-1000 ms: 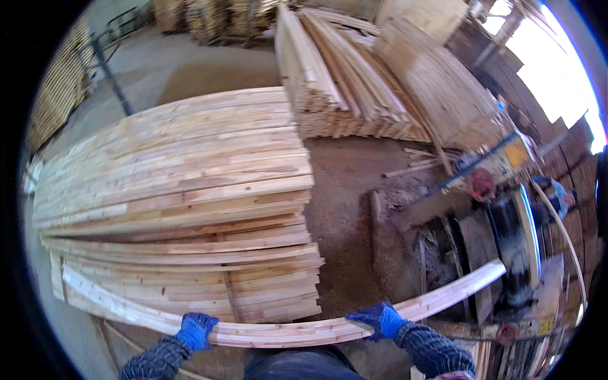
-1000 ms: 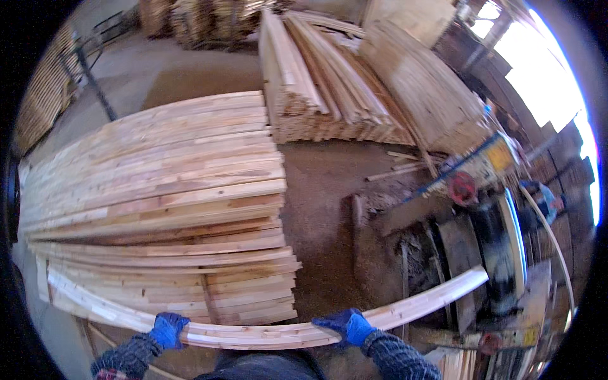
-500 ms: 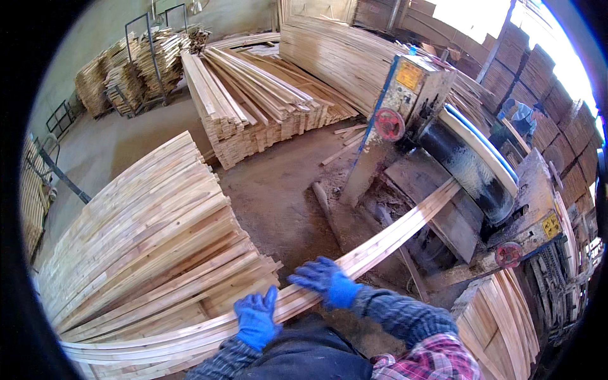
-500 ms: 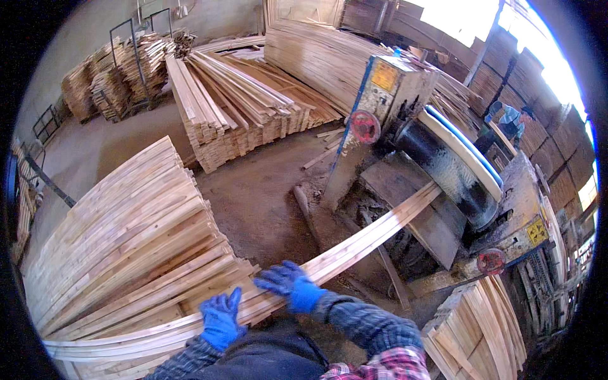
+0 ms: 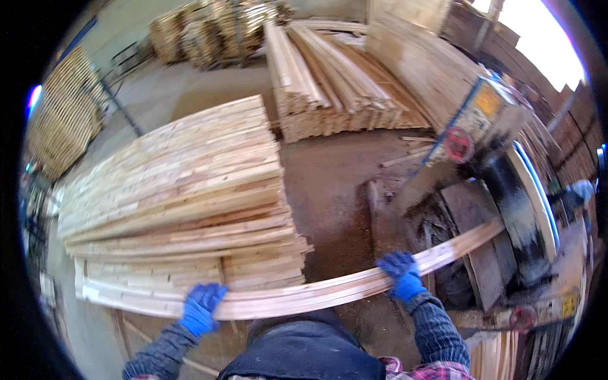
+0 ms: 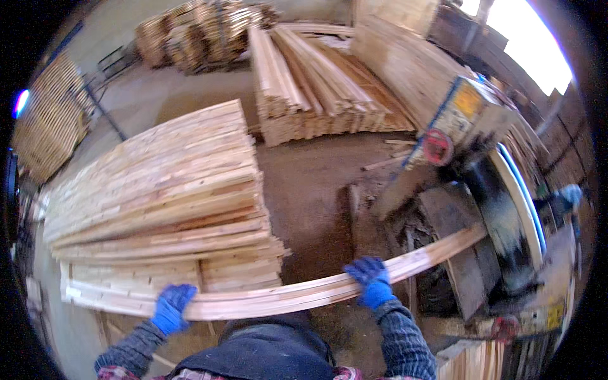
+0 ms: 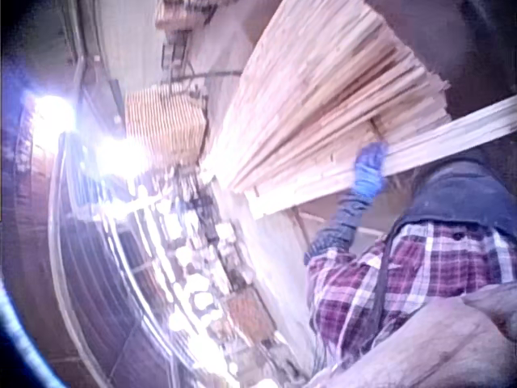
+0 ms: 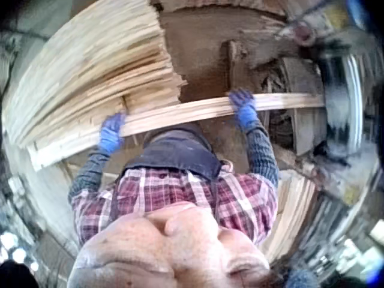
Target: The person picks up thin wood strips from a stack, feeds them into a processing machine, collects them as they exit, and later moves large finished wood panels onto a rack.
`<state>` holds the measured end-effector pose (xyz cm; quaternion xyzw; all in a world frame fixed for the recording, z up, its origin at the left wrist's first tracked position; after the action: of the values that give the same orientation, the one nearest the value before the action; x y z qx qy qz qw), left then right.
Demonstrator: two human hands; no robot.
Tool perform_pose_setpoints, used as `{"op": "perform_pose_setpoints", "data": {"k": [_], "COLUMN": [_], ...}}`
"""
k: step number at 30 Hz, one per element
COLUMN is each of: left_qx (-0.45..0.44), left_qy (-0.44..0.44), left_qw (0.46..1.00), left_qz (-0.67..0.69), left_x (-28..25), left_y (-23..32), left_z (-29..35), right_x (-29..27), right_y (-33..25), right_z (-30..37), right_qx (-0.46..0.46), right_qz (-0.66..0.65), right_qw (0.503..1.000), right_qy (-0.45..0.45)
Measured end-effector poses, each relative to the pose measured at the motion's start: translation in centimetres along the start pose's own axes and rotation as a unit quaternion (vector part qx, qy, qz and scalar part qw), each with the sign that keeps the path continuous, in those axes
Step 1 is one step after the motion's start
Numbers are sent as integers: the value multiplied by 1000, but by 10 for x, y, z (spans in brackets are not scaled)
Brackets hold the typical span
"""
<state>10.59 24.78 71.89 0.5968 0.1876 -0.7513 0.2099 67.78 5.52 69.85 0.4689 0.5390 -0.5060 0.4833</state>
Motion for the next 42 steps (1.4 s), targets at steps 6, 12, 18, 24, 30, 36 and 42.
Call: {"op": "perform_pose_setpoints", "data": {"k": [6, 12, 18, 24, 30, 36, 42], "left_qx": [-199, -212, -83, -134, -157, -70, 25], "left_qy": [-20, -151, 63, 26, 16, 73, 45], "left_qw": [980, 965, 985, 989, 987, 987, 897], "left_qz": [-24, -44, 137, -51, 17, 122, 439], "left_x": [34, 4, -11, 23, 35, 36, 16], "left_y": [-56, 25, 53, -73, -113, -67, -77], "left_z": [39, -43, -38, 82, 101, 38, -17], "right_x": [10, -21, 11, 36, 80, 174, 297], "right_y": [37, -26, -87, -109, -133, -131, -116], "right_z": [5, -70, -150, -183, -206, -238, -278], "right_qx": [195, 0, 0, -24, -12, 191, 252], "right_qz": [75, -308, -371, -286, -284, -521, -501], "right_qw": [975, 949, 925, 946, 935, 773, 792], "right_qy": [-77, -67, -86, -153, -210, -307, -242]}}
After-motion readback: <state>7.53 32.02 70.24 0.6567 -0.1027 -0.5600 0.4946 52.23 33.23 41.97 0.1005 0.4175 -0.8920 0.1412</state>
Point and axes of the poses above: each hand's wrist, its own z-axis away from the middle knuckle, its own x-axis out of the palm, y = z × x, the point moved 1 cm from there along -z, towards the middle knuckle
